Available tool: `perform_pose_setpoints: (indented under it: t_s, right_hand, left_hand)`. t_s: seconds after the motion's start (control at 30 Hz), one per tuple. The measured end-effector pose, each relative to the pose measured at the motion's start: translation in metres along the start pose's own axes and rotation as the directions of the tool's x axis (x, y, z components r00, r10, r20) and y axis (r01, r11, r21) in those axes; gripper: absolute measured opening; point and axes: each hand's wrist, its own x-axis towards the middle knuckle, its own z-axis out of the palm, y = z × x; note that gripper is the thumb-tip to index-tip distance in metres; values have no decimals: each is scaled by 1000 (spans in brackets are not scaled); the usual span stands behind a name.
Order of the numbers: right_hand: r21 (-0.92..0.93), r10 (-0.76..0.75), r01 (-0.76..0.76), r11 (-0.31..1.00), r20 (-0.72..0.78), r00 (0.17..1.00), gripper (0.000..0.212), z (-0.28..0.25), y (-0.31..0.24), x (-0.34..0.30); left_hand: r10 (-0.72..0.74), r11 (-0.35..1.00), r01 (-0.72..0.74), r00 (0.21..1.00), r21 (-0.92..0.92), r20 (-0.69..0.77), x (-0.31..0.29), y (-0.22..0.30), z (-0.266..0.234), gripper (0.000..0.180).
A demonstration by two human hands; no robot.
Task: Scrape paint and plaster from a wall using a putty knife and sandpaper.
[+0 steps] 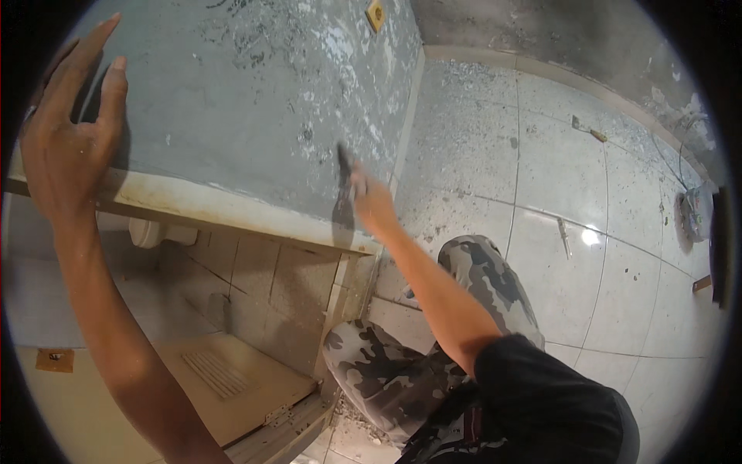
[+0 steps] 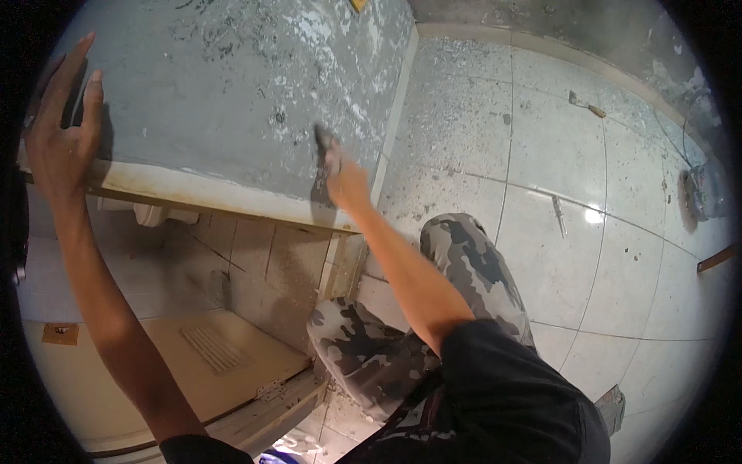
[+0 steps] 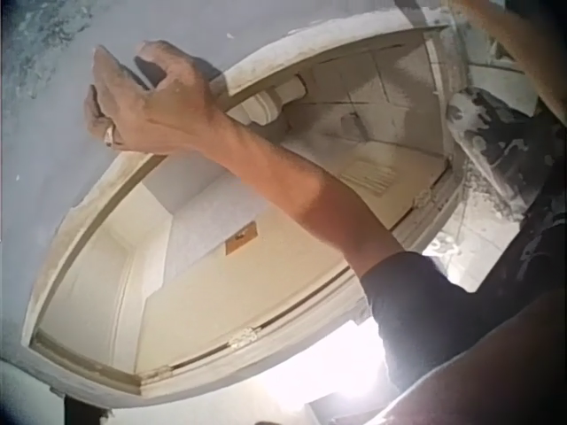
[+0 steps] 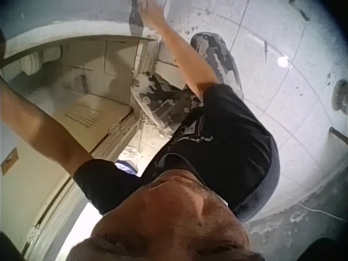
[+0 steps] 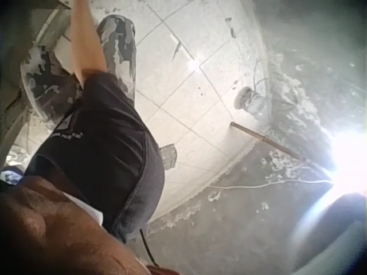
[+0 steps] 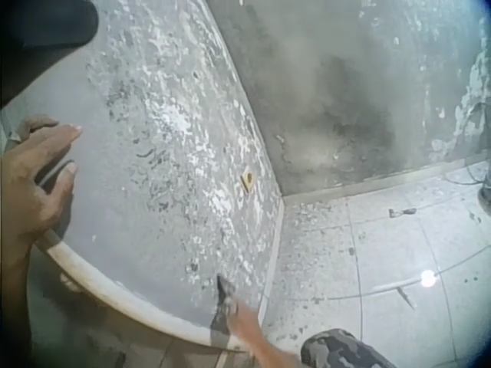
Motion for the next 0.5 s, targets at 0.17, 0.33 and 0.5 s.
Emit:
perform_pose_setpoints:
  t_s: [0.17, 0.33, 0.5]
  right_hand:
    - [-33, -145, 144, 989, -42, 989, 46, 17, -16, -50]
    - [22, 31, -29, 999, -84, 996, 45, -31, -19, 59]
    - [-5, -70, 71, 997, 84, 994, 43, -6, -16, -16]
  left_hand:
    - [48, 997, -47, 999, 64, -14, 4, 1, -17, 33]
    - [23, 1000, -23, 999, 5, -31, 13, 11, -13, 33]
    - [79, 994, -77, 997, 74, -24, 14, 9, -35, 34]
